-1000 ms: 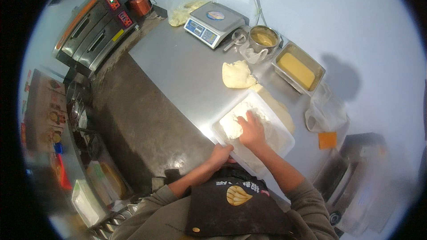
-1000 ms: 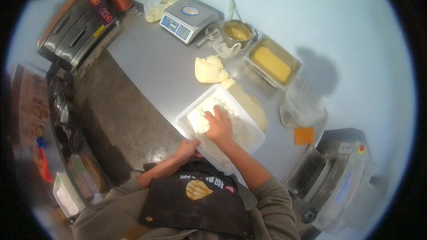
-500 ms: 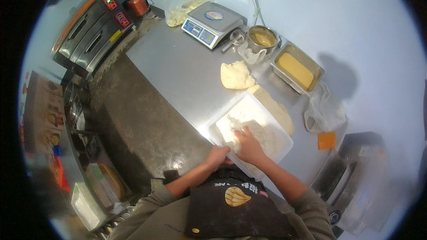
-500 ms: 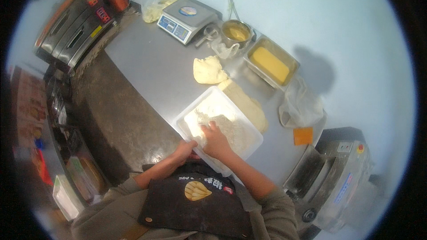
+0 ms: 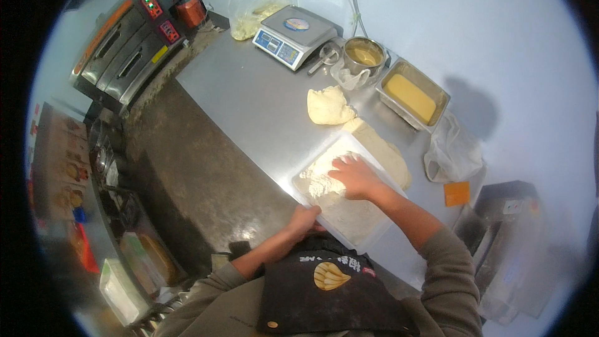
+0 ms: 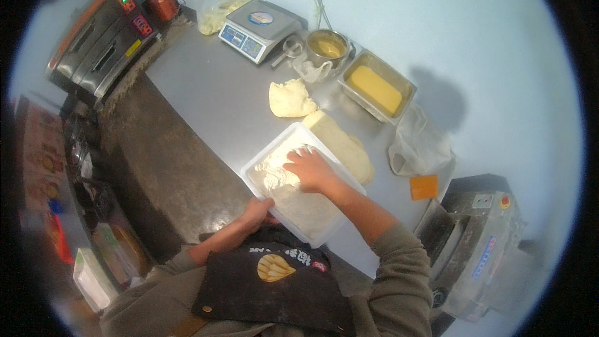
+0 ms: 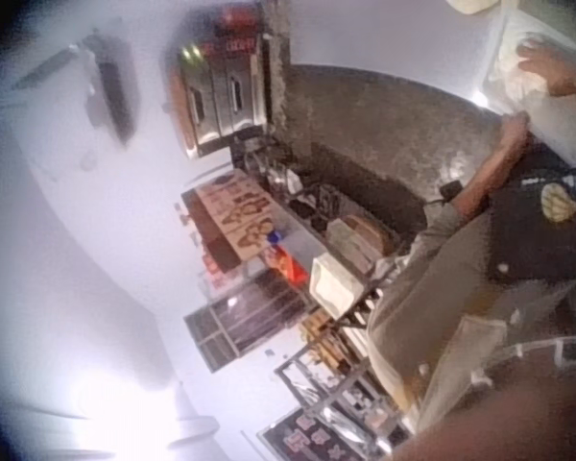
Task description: The person kneads a large piece of dough on a stainless steel countertop, repeatedly folding and pressing it. They also handle a metal tray with a yellow liquid, a plastic bag, and a white container with flour, sprinkling flour onto the dough and the work surface.
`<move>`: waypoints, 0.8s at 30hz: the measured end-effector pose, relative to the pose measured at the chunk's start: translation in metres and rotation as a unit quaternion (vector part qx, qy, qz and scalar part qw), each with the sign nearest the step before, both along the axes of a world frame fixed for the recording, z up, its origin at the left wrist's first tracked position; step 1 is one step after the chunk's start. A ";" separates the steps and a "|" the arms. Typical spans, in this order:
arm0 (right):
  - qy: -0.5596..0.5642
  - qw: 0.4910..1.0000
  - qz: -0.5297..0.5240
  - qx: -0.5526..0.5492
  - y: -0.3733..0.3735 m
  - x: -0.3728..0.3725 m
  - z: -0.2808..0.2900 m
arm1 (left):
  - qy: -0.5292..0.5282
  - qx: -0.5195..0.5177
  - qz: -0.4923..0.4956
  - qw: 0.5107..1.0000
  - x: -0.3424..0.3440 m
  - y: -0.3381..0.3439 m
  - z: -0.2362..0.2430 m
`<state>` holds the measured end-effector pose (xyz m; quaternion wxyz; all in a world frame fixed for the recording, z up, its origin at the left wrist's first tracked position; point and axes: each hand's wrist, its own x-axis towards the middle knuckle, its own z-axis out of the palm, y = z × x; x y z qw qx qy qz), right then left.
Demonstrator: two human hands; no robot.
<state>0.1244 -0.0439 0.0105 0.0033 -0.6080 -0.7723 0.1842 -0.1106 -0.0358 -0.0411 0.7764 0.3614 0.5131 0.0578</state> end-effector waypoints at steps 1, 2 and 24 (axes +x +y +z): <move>0.007 1.000 -0.004 0.002 -0.005 0.004 -0.001 | 0.011 -0.003 0.003 1.000 0.000 -0.001 -0.002; 0.008 1.000 -0.012 0.000 -0.010 0.008 -0.002 | 0.016 -0.008 0.003 1.000 0.000 -0.001 -0.003; 0.543 0.615 -0.572 0.011 -0.066 -0.025 -0.041 | -0.005 -0.008 -0.056 0.998 0.031 -0.013 -0.003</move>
